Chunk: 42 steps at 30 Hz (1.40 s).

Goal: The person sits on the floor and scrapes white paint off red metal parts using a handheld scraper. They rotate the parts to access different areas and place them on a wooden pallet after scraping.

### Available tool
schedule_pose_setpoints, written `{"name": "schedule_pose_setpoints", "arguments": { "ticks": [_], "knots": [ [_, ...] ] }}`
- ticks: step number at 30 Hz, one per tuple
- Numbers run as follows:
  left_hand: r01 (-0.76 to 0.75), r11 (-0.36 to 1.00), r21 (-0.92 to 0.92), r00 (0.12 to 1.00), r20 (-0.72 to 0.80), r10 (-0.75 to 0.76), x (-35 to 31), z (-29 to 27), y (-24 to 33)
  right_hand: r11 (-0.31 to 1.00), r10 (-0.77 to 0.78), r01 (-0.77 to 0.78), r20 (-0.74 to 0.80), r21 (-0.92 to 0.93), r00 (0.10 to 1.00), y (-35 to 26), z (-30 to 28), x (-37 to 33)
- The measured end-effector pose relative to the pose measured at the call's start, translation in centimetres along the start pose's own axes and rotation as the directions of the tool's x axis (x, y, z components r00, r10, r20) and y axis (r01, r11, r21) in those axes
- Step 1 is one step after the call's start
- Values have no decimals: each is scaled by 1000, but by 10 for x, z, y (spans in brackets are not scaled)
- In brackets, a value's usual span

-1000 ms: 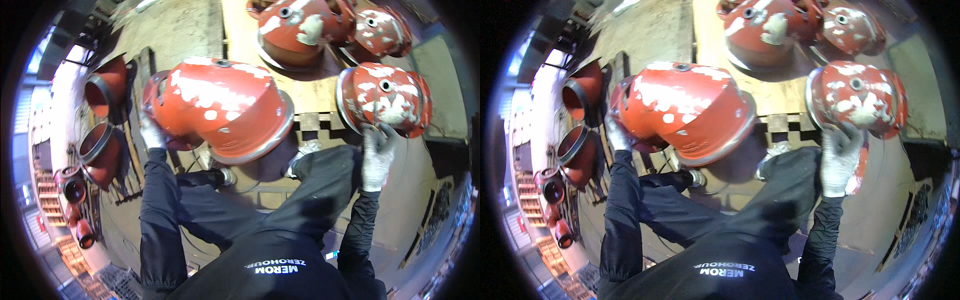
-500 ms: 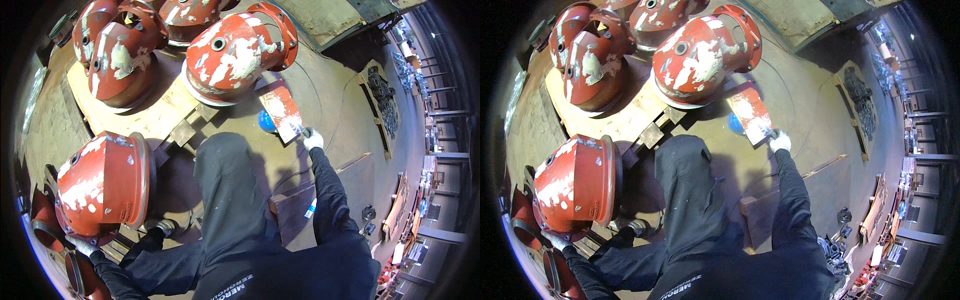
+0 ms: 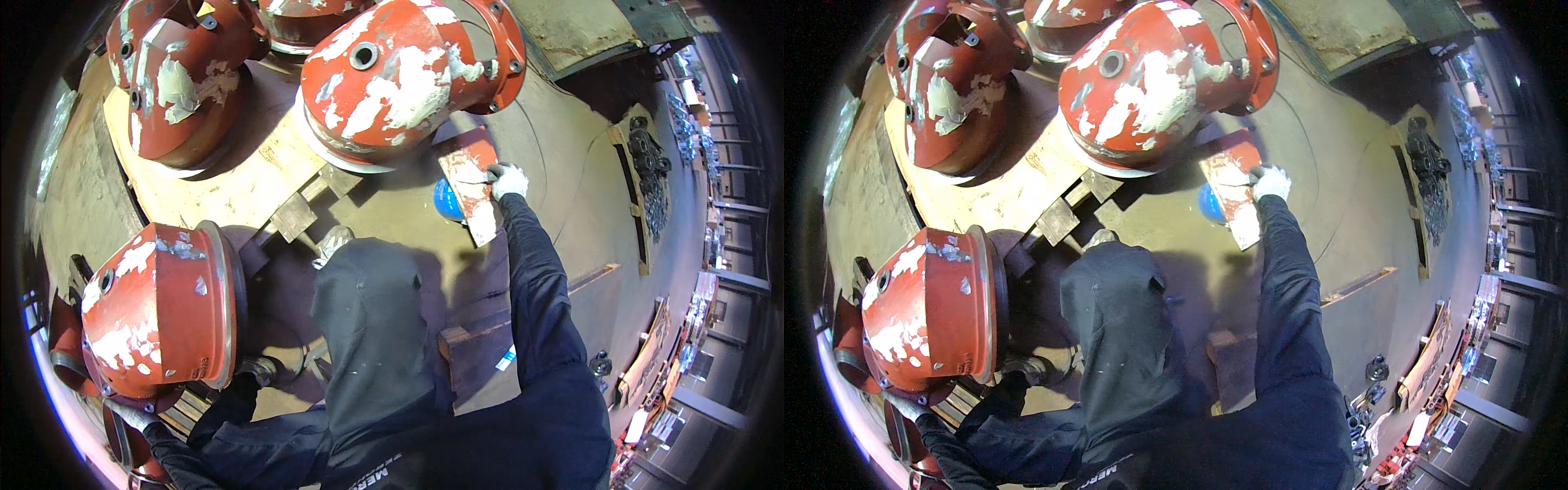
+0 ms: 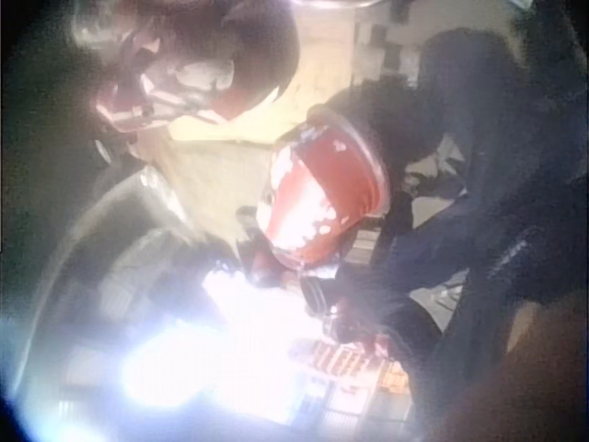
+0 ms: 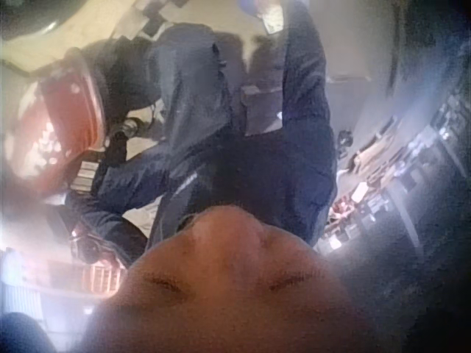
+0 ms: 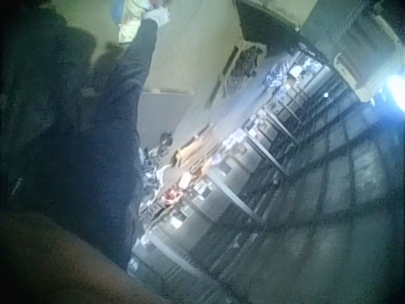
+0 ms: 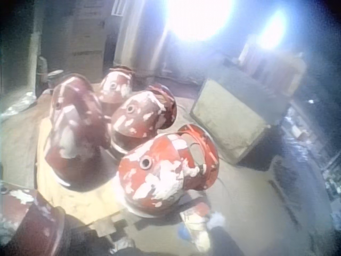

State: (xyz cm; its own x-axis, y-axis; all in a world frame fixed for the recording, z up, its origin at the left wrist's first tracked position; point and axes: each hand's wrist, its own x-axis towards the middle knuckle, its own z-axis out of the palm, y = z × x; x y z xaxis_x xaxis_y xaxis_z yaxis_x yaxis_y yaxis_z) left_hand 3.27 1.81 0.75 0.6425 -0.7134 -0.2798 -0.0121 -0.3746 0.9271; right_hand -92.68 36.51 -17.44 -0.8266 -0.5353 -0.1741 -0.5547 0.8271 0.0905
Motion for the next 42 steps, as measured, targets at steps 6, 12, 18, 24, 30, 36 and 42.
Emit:
{"name": "schedule_pose_setpoints", "arguments": {
  "ticks": [6,12,18,24,30,36,42],
  "knots": [
    [188,955,-228,963,233,-134,-19,9,12,960,93,-7,-295,280,951,1,-36,-21],
    [0,998,-59,996,87,6,39,-24,-30,502,164,285,-414,816,895,-80,-138,-109],
    [-133,985,-111,991,-32,130,34,-2,-37,222,-359,520,-427,825,830,-248,-233,-225],
    [-69,981,-184,993,85,86,11,6,-28,164,-545,-119,190,979,816,-425,-174,-246],
    [148,899,-412,910,413,40,35,-8,-35,305,-505,-545,618,781,603,-535,-74,-233],
    [-597,657,459,801,296,521,21,-24,-34,753,-639,295,546,588,542,-523,-84,-216],
    [80,981,-178,988,143,-55,27,-5,-19,676,-662,699,609,234,436,-518,-88,-204]
  ]
}}
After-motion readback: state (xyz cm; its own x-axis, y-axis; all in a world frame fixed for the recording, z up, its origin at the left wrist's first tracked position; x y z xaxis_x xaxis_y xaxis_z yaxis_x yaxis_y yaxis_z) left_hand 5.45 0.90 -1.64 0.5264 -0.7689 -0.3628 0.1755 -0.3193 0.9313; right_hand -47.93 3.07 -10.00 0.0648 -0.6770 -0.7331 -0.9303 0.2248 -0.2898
